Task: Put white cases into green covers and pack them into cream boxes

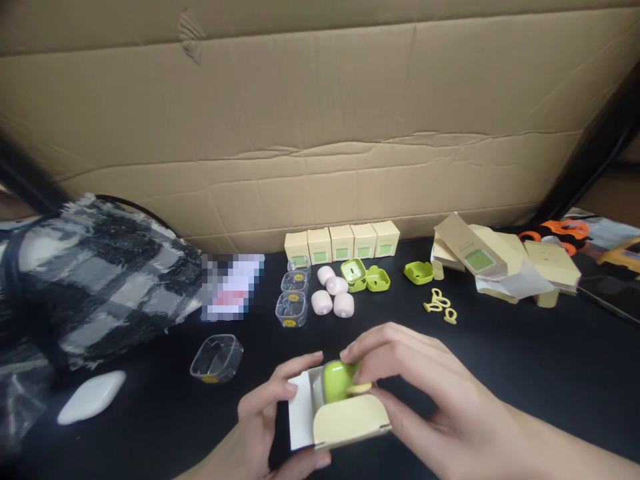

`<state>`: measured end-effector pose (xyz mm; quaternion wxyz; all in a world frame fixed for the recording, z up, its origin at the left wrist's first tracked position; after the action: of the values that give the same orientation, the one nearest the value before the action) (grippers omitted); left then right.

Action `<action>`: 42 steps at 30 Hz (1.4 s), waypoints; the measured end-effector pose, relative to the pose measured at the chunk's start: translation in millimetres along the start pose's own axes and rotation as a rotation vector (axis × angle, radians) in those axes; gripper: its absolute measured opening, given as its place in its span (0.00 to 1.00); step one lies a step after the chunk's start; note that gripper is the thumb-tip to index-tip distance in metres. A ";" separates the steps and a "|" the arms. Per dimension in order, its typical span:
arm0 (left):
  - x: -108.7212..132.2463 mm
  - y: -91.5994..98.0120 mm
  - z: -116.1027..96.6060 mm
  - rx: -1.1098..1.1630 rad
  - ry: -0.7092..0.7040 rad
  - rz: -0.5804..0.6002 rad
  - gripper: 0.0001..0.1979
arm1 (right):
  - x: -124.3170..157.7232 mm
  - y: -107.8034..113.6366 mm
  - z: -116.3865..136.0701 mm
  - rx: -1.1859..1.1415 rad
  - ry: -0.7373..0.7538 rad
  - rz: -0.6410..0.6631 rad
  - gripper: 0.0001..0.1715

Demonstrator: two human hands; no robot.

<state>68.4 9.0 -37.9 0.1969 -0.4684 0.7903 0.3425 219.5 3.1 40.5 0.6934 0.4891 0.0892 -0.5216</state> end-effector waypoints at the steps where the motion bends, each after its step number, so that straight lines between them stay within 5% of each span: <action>1: 0.0 0.1 -0.3 0.012 -0.011 -0.011 0.33 | -0.5 -1.9 2.0 -0.003 0.006 0.024 0.16; 8: -1.8 0.2 -2.2 0.042 -0.064 -0.054 0.29 | 0.9 -11.7 -6.3 -0.035 -0.199 0.087 0.03; 13: -5.8 -0.9 -7.6 -0.013 -0.069 -0.021 0.28 | 6.7 -22.6 -18.2 -0.060 -0.375 0.151 0.05; 19: -5.0 -0.7 -9.4 -0.031 -0.078 -0.005 0.32 | 10.3 -33.3 -18.2 -0.098 -0.390 0.225 0.07; 25: -0.9 -1.9 -10.3 -0.093 -0.094 0.027 0.31 | 6.3 -28.6 -5.0 0.024 -0.189 0.289 0.14; 34: 11.4 -4.8 0.4 -0.270 -0.039 0.092 0.35 | 18.2 -6.7 -8.2 -0.053 -0.012 0.041 0.40; 37: 6.5 -4.7 -4.9 -0.266 -0.053 0.138 0.35 | 18.6 -5.8 -8.3 -0.096 0.036 0.086 0.44; 42: -5.1 2.3 -13.6 -0.117 -0.041 0.124 0.29 | 12.8 -14.4 -6.5 -0.052 0.164 0.263 0.26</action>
<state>69.0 3.0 -24.5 0.1636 -0.4223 0.7921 0.4092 215.9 0.3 20.7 0.7585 0.5194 0.0940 -0.3821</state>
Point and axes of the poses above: each hand's wrist, its own x-axis away from the middle knuckle, its own y-axis out of the back of the hand, z = x × y, the point moved 8 cm from there along -x, towards the middle knuckle, and after that the axes turned 7 degrees about -z, right-handed, at the moved point
